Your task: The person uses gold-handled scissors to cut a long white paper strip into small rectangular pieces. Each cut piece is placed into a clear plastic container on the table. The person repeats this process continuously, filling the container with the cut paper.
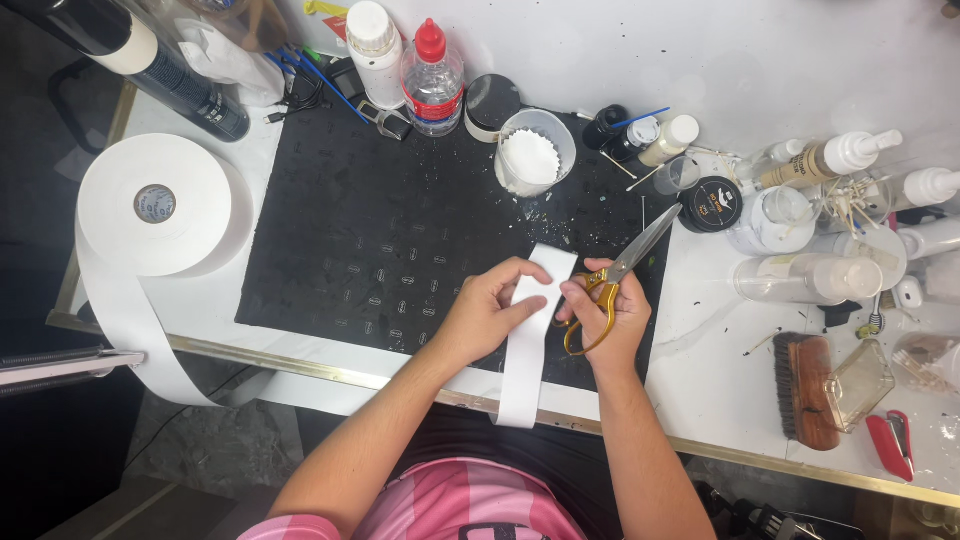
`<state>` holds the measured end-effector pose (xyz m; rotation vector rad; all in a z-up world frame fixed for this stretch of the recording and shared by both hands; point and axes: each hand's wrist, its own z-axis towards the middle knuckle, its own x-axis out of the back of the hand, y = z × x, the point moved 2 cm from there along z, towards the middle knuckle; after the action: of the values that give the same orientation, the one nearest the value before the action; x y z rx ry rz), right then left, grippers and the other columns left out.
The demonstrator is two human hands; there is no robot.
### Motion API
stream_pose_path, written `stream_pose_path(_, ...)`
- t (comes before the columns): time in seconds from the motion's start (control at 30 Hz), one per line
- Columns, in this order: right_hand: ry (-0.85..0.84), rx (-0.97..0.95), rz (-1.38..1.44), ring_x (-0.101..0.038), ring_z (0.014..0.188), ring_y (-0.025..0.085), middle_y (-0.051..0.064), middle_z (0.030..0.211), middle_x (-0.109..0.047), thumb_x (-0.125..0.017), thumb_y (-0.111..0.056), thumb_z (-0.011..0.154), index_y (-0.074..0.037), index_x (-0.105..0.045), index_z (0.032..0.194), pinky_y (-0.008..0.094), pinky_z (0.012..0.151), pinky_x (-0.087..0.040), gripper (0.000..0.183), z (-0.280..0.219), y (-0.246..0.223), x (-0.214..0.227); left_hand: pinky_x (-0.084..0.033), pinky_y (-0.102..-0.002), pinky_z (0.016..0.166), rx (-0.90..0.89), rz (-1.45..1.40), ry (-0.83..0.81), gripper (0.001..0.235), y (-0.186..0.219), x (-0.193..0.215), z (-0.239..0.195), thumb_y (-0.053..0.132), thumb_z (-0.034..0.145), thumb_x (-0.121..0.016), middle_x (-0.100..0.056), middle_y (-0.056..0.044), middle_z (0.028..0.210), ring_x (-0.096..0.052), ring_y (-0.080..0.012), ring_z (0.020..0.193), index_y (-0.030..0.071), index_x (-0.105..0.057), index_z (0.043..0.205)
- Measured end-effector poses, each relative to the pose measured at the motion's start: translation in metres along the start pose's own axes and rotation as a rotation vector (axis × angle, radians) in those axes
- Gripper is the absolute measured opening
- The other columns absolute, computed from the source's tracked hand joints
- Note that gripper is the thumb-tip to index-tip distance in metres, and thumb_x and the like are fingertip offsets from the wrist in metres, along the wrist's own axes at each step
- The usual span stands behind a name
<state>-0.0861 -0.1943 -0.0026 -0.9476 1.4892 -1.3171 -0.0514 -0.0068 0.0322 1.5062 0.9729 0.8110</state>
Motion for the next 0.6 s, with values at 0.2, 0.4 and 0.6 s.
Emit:
stream_pose_path(0.2,-0.179,0.111,-0.315,-0.063,0.066,0.009,0.005,0.076,-0.065,-0.076,-0.009,0.092,0.002,-0.069,0.125,0.024,0.06,-0.05,0.035,-0.003,-0.007,0.034,-0.031,-0.022,0.051,-0.087,0.141,-0.054,0.047,0.019,0.031,0.01,0.004,0.087,-0.077,-0.048,0.004,0.069,-0.034,-0.0013,0.057,0.016,-0.071,0.132)
stream_pose_path(0.4,-0.373,-0.088,-0.473,-0.064,0.06,0.008,0.0,0.072,-0.07,-0.085,-0.018,0.076,-0.001,-0.07,0.123,0.022,0.053,-0.051,0.052,-0.012,-0.012,0.051,-0.036,-0.019,0.048,-0.137,0.127,-0.123,0.056,0.027,0.052,0.014,0.002,0.079,-0.078,-0.07,0.003,0.114,-0.039,0.0012,0.055,0.016,-0.068,0.132)
stream_pose_path(0.6,-0.727,-0.463,-0.656,-0.054,0.074,0.012,0.001,0.082,-0.053,-0.085,-0.012,0.068,-0.009,-0.065,0.118,0.029,0.062,-0.046,0.054,-0.003,-0.038,0.059,-0.039,-0.019,0.049,-0.14,0.157,-0.202,0.067,0.026,0.058,0.021,0.002,0.075,-0.083,-0.07,-0.001,0.116,-0.044,0.0017,0.057,0.018,-0.067,0.137)
